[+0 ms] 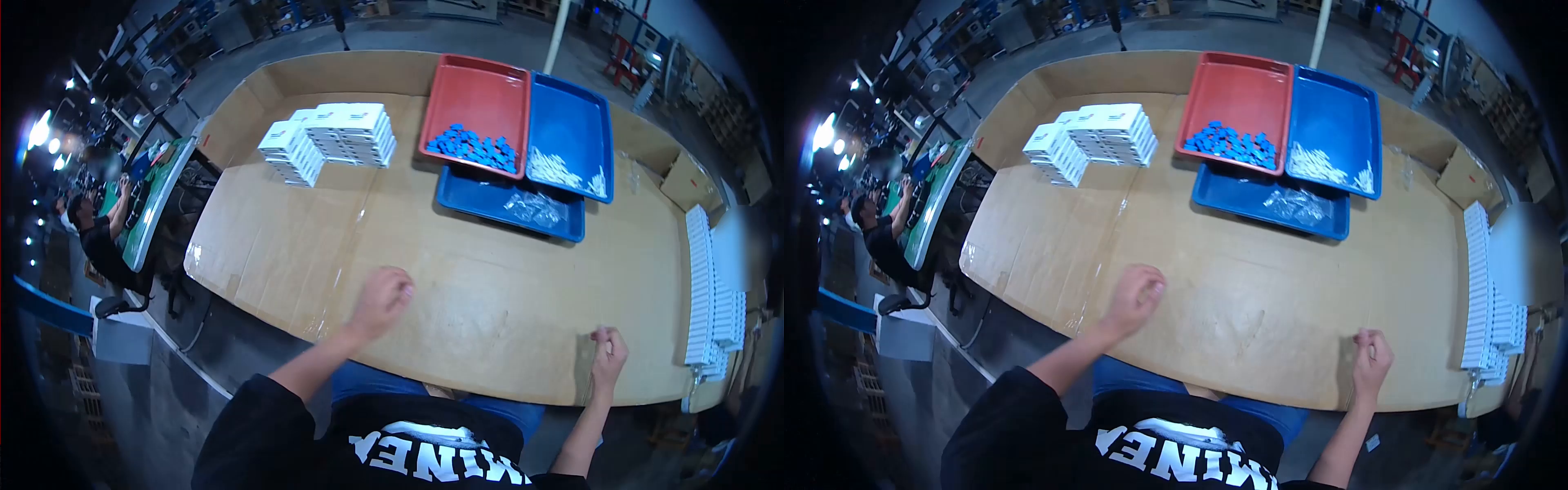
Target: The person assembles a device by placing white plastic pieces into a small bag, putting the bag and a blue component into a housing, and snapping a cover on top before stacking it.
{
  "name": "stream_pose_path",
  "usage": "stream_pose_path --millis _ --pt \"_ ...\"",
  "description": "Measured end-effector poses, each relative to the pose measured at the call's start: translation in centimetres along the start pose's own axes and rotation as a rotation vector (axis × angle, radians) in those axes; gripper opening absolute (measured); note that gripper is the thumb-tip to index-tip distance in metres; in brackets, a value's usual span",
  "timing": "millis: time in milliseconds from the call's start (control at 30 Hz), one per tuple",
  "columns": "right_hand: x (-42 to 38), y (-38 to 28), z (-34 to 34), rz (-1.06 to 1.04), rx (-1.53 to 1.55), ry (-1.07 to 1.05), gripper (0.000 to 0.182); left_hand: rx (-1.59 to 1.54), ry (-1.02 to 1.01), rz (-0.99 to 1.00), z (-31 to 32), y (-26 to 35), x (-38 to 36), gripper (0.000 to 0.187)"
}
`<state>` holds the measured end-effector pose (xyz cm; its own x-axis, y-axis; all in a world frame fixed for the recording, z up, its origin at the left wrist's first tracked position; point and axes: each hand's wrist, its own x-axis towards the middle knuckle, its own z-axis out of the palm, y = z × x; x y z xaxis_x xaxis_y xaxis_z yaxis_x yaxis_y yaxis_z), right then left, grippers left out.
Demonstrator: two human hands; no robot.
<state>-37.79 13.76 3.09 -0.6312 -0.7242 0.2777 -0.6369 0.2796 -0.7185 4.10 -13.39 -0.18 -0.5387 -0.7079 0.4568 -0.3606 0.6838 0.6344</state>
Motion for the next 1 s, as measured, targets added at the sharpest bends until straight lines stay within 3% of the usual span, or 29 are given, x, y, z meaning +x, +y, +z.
stream_pose_path --millis 33,233,367,500,733,900,1000 --pt "1.5 -3.1 1.6 -0.132 -0.003 -0.047 0.019 0.083 0.026 -0.016 -2.1 -2.4 0.2 0.015" --pt "11.6 -18.5 12.6 -0.426 0.178 -0.323 0.016 0.397 0.116 -0.152 -12.3 -11.6 -1.1 0.019" --pt "17.6 -28.7 21.3 -0.655 0.173 -0.464 0.032 0.442 0.184 -0.159 -14.0 -13.6 -2.4 0.026" --pt "23.0 -37.7 30.5 -0.810 -0.116 -0.542 0.048 0.418 0.180 -0.157 -14.0 -12.2 -1.8 0.032" --pt "28.9 -45.4 42.7 -0.850 -0.271 -0.640 0.074 0.410 0.143 -0.158 -14.4 -11.9 -1.6 0.039" --pt "30.0 -47.1 46.3 -0.924 -0.357 -0.808 0.082 0.401 0.116 -0.165 -14.6 -12.1 -1.5 0.047" --pt "30.2 -47.4 47.0 -0.851 -0.314 -0.888 0.084 0.410 0.111 -0.167 -14.7 -12.1 -1.5 0.049"
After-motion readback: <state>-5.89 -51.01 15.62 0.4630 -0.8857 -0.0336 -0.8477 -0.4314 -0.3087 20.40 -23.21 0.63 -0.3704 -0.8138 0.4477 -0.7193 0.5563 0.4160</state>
